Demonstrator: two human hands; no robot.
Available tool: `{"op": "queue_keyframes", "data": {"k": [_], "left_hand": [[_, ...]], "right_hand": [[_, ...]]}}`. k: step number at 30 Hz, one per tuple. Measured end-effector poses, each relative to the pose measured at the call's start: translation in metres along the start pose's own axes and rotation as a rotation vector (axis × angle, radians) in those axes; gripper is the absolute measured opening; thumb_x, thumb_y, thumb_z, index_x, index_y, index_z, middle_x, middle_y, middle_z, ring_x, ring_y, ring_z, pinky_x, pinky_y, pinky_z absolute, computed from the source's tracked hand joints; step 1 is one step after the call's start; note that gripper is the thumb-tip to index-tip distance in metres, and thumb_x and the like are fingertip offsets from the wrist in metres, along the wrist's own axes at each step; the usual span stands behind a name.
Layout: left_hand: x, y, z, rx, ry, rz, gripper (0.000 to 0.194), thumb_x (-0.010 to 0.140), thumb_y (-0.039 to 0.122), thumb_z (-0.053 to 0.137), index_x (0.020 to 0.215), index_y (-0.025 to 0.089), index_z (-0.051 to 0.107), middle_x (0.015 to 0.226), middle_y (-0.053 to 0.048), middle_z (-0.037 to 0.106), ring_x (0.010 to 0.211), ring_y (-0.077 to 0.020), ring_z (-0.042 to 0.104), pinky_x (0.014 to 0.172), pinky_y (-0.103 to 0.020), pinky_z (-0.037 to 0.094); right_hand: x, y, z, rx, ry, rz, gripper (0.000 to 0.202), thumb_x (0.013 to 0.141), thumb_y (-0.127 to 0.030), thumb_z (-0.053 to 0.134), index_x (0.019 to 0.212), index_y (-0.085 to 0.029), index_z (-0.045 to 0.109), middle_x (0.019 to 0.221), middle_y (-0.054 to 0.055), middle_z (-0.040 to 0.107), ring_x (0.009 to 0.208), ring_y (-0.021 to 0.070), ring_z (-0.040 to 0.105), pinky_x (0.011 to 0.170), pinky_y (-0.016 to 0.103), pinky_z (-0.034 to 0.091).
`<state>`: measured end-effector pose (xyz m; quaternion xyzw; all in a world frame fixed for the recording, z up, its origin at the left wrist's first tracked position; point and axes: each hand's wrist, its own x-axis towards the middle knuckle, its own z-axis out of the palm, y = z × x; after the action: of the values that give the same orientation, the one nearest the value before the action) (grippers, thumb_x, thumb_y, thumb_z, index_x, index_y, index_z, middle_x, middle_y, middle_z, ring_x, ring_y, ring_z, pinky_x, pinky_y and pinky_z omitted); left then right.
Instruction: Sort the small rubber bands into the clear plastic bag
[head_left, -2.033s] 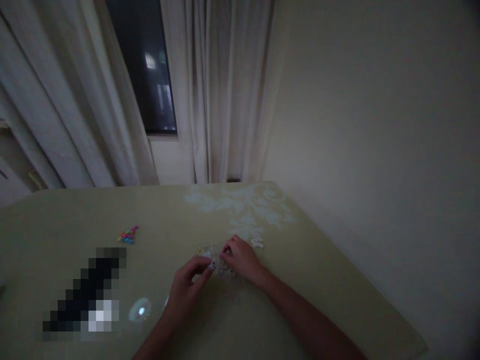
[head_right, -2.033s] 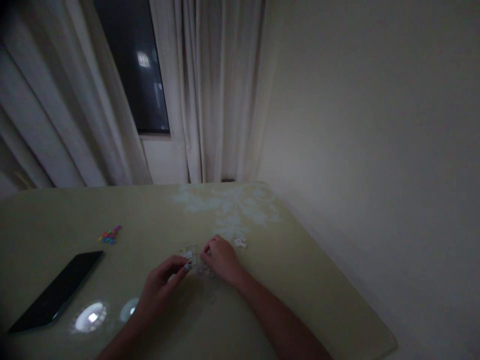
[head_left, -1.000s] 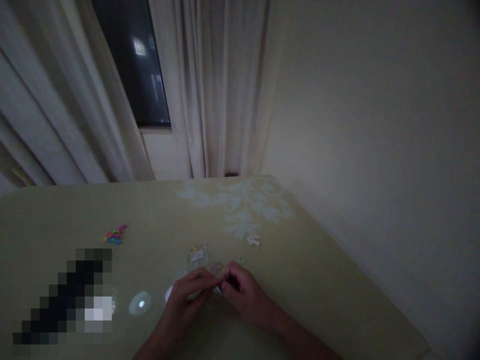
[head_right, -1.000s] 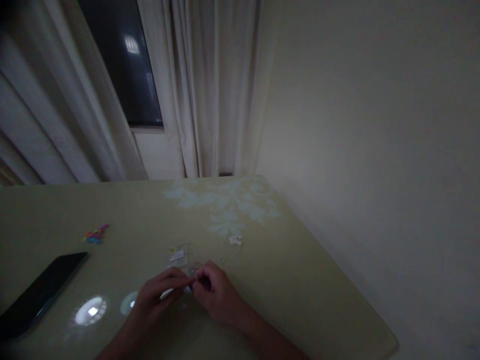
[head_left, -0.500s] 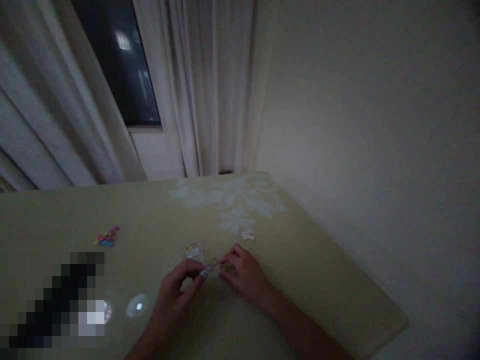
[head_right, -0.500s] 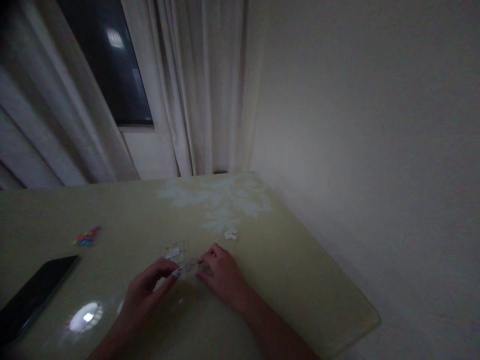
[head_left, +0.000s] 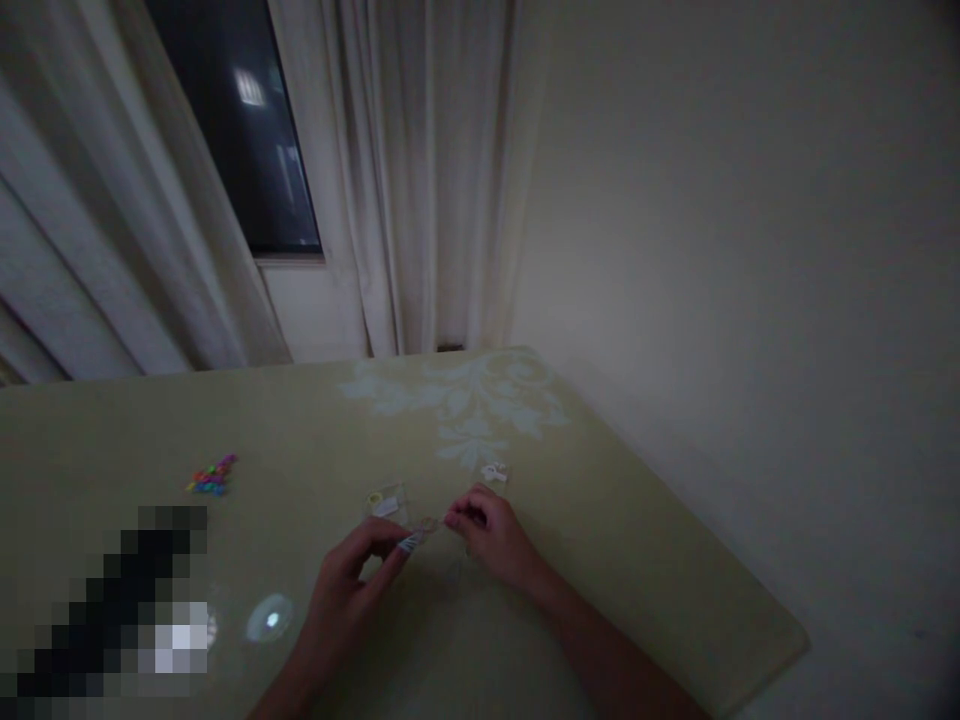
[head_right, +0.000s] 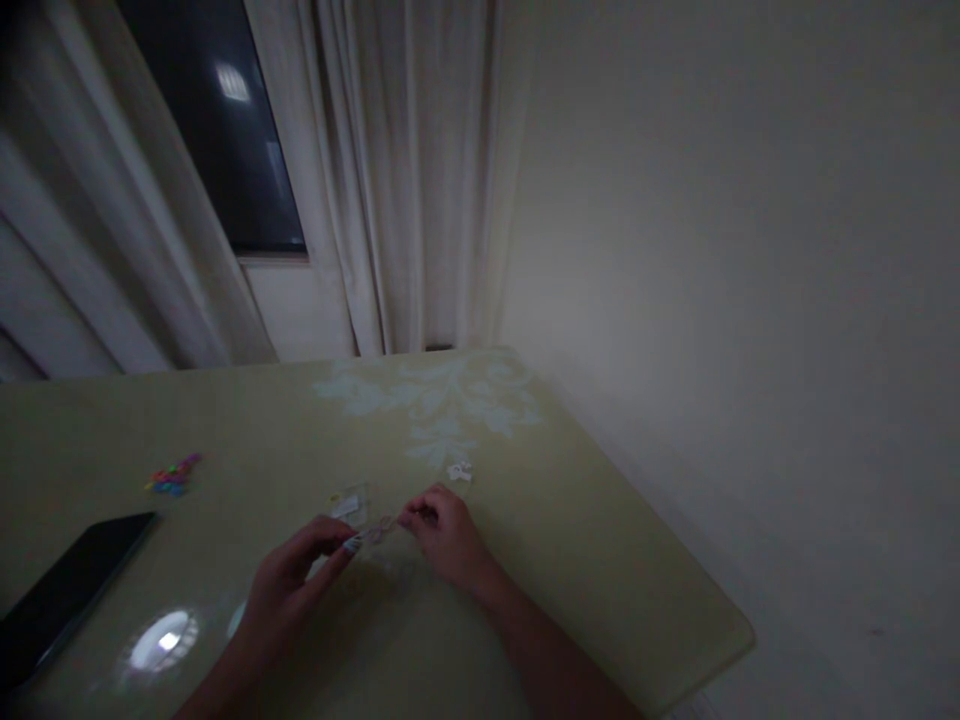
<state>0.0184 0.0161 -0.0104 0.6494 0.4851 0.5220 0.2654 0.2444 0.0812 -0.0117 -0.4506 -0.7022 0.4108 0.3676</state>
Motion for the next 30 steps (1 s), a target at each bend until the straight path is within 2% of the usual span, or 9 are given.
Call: {"op": "queue_keyframes", "data": {"k": [3,8,10,13,18,23,27,30], "left_hand": [[0.001,0.0,0.0,0.005,0.0,0.023,0.022,0.094,0.041,0.07,0.094,0.022,0.081,0.088,-0.007,0.08,0.081,-0.0217,0.075,0.073,-0.028,0.059],[0.002,-0.002,-0.001,-0.006,-0.006,0.053,0.017,0.092,0.035,0.071,0.098,0.026,0.084,0.093,-0.006,0.083,0.084,-0.0221,0.078,0.074,-0.027,0.061],[0.001,-0.002,-0.001,0.006,-0.011,0.023,0.017,0.091,0.036,0.072,0.097,0.025,0.084,0.092,-0.006,0.083,0.082,-0.0223,0.078,0.073,-0.027,0.061],[-0.001,-0.001,-0.001,0.024,-0.042,-0.025,0.019,0.092,0.038,0.071,0.097,0.024,0.083,0.092,-0.006,0.083,0.083,-0.0228,0.078,0.075,-0.029,0.061],[-0.001,0.003,-0.001,0.031,-0.029,-0.027,0.024,0.093,0.043,0.069,0.102,0.025,0.084,0.097,-0.007,0.084,0.086,-0.0243,0.079,0.076,-0.03,0.062],[-0.001,0.002,-0.002,0.047,-0.025,-0.026,0.02,0.092,0.038,0.071,0.103,0.029,0.084,0.098,-0.006,0.085,0.088,-0.0238,0.08,0.078,-0.028,0.063],[-0.002,-0.003,-0.002,0.056,-0.023,-0.022,0.017,0.089,0.038,0.074,0.096,0.027,0.085,0.091,-0.005,0.084,0.082,-0.0237,0.08,0.072,-0.027,0.062],[-0.002,-0.006,-0.001,0.02,-0.075,0.023,0.015,0.089,0.035,0.074,0.095,0.028,0.085,0.089,-0.006,0.083,0.081,-0.0232,0.079,0.073,-0.027,0.062]], "right_hand": [[0.001,-0.001,0.001,0.082,-0.011,0.032,0.022,0.094,-0.037,0.074,0.085,-0.017,0.07,0.079,0.0,0.058,0.072,0.0145,0.053,0.067,0.026,0.043],[-0.001,-0.004,0.002,-0.126,0.048,-0.027,0.006,0.092,-0.022,0.076,0.088,-0.017,0.074,0.089,0.002,0.062,0.081,0.0149,0.059,0.077,0.027,0.046],[-0.003,-0.006,0.001,-0.243,-0.028,-0.053,0.004,0.09,-0.018,0.077,0.094,-0.018,0.076,0.096,0.003,0.063,0.088,0.0163,0.061,0.083,0.028,0.046],[-0.005,-0.01,-0.005,-0.36,-0.124,-0.101,0.019,0.086,-0.018,0.083,0.103,-0.019,0.078,0.103,0.004,0.065,0.098,0.0192,0.062,0.09,0.031,0.046],[-0.01,-0.017,-0.018,-0.335,-0.228,-0.126,0.008,0.084,-0.018,0.084,0.089,-0.022,0.079,0.098,0.002,0.064,0.093,0.017,0.064,0.084,0.027,0.047],[-0.014,-0.015,-0.012,-0.518,-0.334,-0.143,0.004,0.084,-0.017,0.078,0.086,-0.019,0.077,0.094,0.004,0.064,0.091,0.0192,0.061,0.08,0.028,0.044],[-0.016,-0.014,-0.007,-0.603,-0.317,-0.198,0.009,0.082,-0.021,0.077,0.086,-0.017,0.07,0.094,0.005,0.061,0.092,0.0217,0.057,0.082,0.032,0.044],[-0.015,-0.018,-0.006,-0.413,-0.253,-0.184,0.007,0.083,-0.015,0.072,0.088,-0.017,0.067,0.097,0.003,0.058,0.092,0.0185,0.057,0.082,0.028,0.044]]}}
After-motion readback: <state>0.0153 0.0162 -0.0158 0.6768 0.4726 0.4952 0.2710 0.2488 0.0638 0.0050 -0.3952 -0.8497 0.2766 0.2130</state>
